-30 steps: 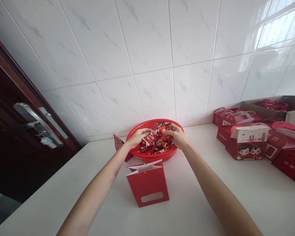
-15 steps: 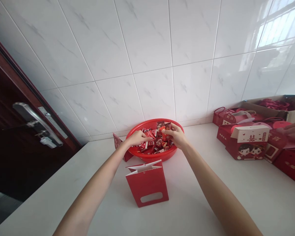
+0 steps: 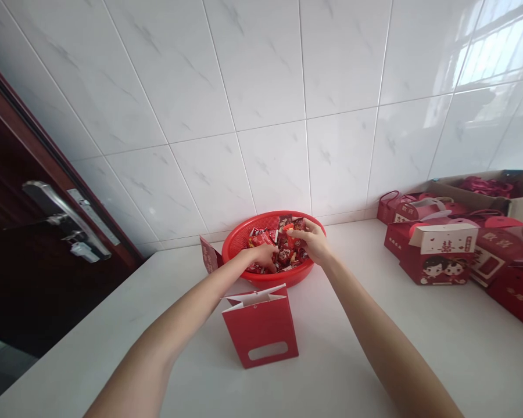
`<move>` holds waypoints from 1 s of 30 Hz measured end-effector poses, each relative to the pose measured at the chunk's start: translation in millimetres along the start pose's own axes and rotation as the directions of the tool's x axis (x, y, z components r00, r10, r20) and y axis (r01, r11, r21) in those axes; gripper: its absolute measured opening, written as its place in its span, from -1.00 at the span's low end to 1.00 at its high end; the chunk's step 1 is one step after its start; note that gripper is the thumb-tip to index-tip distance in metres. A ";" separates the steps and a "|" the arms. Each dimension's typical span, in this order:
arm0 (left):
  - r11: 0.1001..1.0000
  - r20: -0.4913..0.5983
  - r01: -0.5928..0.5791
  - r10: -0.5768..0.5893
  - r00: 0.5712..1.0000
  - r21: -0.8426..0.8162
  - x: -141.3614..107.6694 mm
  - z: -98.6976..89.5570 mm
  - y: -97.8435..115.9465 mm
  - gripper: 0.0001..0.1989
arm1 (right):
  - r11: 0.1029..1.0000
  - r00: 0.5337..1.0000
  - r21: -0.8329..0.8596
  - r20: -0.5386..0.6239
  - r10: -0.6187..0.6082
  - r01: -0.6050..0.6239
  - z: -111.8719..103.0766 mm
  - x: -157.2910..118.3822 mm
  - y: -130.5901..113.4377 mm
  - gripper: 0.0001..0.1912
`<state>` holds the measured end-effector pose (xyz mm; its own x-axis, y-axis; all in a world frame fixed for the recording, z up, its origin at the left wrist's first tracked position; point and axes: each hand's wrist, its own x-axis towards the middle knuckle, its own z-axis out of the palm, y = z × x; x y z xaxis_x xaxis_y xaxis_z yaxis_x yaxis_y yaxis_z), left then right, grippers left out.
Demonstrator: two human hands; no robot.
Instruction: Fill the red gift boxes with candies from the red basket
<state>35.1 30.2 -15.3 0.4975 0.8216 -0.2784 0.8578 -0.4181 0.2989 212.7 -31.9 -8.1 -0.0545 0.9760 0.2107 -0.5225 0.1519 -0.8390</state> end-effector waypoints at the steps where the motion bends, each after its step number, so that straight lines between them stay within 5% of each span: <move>1: 0.999 -0.002 -0.008 0.008 1.000 -0.035 -0.1 -0.2 -2.2 -0.79 | 1.000 0.999 0.028 -0.034 -0.007 0.008 -1.2 2.0 1.7 -0.66; 6: 0.956 -0.146 -0.107 0.069 0.987 -0.272 -3.7 -6.4 -14.9 -0.84 | 0.980 0.981 0.185 -0.192 -0.035 0.071 -10.1 14.4 9.4 -0.71; 12: 0.848 -0.360 -0.245 0.069 0.930 -0.470 -2.2 -8.7 -23.6 -0.67 | 0.975 0.980 0.207 -0.193 -0.044 0.084 -15.0 19.3 12.8 -0.71; 30: 0.778 -0.420 -0.253 -0.015 0.907 -0.576 -5.0 -12.1 -14.8 -0.83 | 0.980 0.982 0.178 -0.182 -0.056 0.089 -8.7 13.0 10.6 -0.67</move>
<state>18.4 36.9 -7.3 0.3840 0.9147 0.1259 0.4667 -0.3100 0.8283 213.9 -16.3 -18.6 0.1311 0.9779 0.1627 -0.6681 0.2084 -0.7143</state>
